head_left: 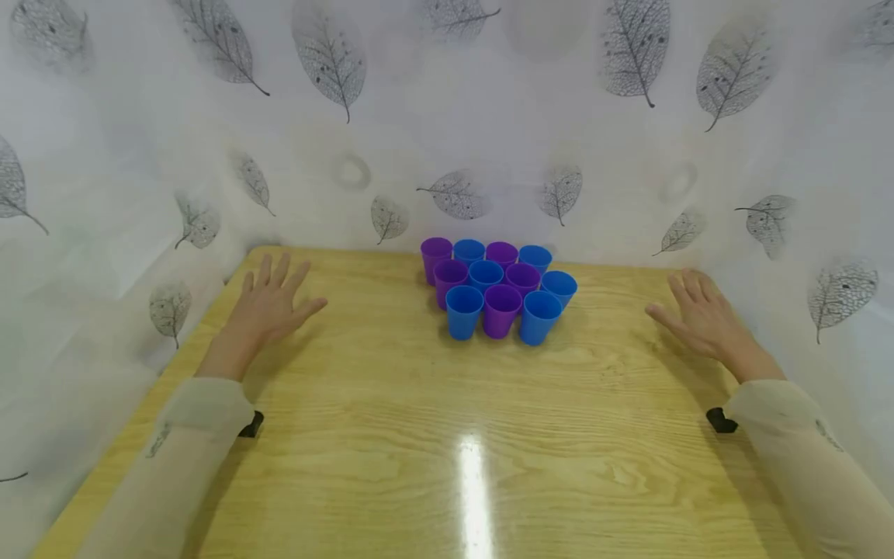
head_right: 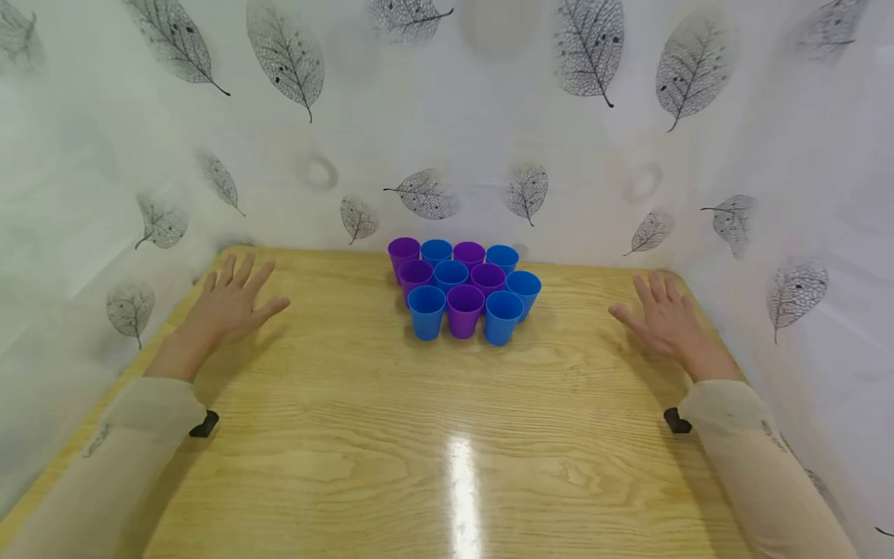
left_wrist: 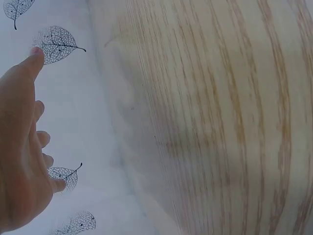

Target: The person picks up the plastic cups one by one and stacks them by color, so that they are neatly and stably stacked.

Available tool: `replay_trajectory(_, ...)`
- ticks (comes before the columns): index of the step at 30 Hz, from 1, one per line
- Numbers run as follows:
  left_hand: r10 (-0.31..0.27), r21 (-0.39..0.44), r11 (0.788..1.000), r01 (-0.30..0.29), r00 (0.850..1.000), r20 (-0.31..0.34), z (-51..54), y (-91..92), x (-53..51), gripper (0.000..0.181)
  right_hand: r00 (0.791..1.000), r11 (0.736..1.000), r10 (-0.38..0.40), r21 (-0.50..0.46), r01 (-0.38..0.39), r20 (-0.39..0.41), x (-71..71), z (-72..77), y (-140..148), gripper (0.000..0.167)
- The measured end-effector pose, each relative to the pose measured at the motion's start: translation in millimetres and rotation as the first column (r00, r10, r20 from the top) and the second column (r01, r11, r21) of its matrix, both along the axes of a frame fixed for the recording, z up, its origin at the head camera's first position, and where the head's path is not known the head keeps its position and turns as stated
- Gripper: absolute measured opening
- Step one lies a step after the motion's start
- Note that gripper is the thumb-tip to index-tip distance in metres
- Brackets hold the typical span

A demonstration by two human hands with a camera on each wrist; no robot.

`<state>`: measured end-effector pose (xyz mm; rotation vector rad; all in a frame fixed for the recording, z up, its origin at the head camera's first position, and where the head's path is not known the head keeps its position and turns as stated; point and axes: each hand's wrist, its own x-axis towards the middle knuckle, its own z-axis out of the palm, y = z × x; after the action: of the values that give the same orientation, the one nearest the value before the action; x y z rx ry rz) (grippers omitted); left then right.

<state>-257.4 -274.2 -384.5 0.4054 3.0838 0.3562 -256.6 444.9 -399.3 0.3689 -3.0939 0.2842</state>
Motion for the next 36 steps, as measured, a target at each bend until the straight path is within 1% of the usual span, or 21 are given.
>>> replay_trajectory(3, -0.004, -0.004, 1.000, 0.004, 1.000, -0.001, -0.5, 2.7, 0.9, 0.087, 1.000, 1.000, 0.002, 0.002, -0.002, 0.007, 2.0, -0.2, -1, 0.086)
replay_trajectory(7, -0.016, -0.006, 1.000, 0.016, 1.000, -0.002, -0.4, 6.6, 1.6, 0.087, 1.000, 1.000, 0.000, -0.019, 0.001, 0.026, 4.7, 0.7, -3, 0.087)
replay_trajectory(12, -0.027, -0.005, 1.000, 0.027, 1.000, -0.007, -0.7, 10.5, 2.4, 0.087, 1.000, 0.999, 0.013, -0.034, -0.012, 0.021, 7.2, 1.2, -6, 0.087)
replay_trajectory(17, -0.035, -0.005, 0.999, 0.035, 0.999, -0.021, 0.4, 16.5, 5.1, 0.086, 1.000, 0.999, 0.026, -0.040, -0.026, 0.000, 9.2, 0.7, -10, 0.087)
replay_trajectory(22, -0.060, 0.015, 0.998, 0.061, 0.997, -0.056, -1.6, 24.3, 6.4, 0.086, 0.999, 0.997, 0.046, -0.058, -0.046, -0.003, 13.6, 3.0, -19, 0.087)
replay_trajectory(26, -0.088, 0.073, 0.993, 0.093, 0.994, -0.070, -3.0, 31.6, 7.2, 0.087, 0.999, 0.994, 0.049, -0.101, -0.048, 0.000, 20.6, 4.6, -29, 0.089)
replay_trajectory(30, -0.118, 0.152, 0.980, 0.128, 0.990, -0.071, -2.4, 42.4, 10.8, 0.086, 0.998, 0.988, 0.067, -0.140, -0.069, -0.022, 28.8, 1.6, -38, 0.090)
replay_trajectory(34, -0.123, 0.224, 0.965, 0.135, 0.990, -0.067, -2.2, 54.0, 14.1, 0.086, 0.995, 0.981, 0.085, -0.171, -0.093, -0.052, 34.4, 0.2, -45, 0.089)
replay_trajectory(36, -0.124, 0.264, 0.955, 0.138, 0.990, -0.070, -2.9, 59.4, 15.2, 0.084, 0.994, 0.977, 0.087, -0.188, -0.098, -0.065, 35.9, 0.1, -49, 0.088)
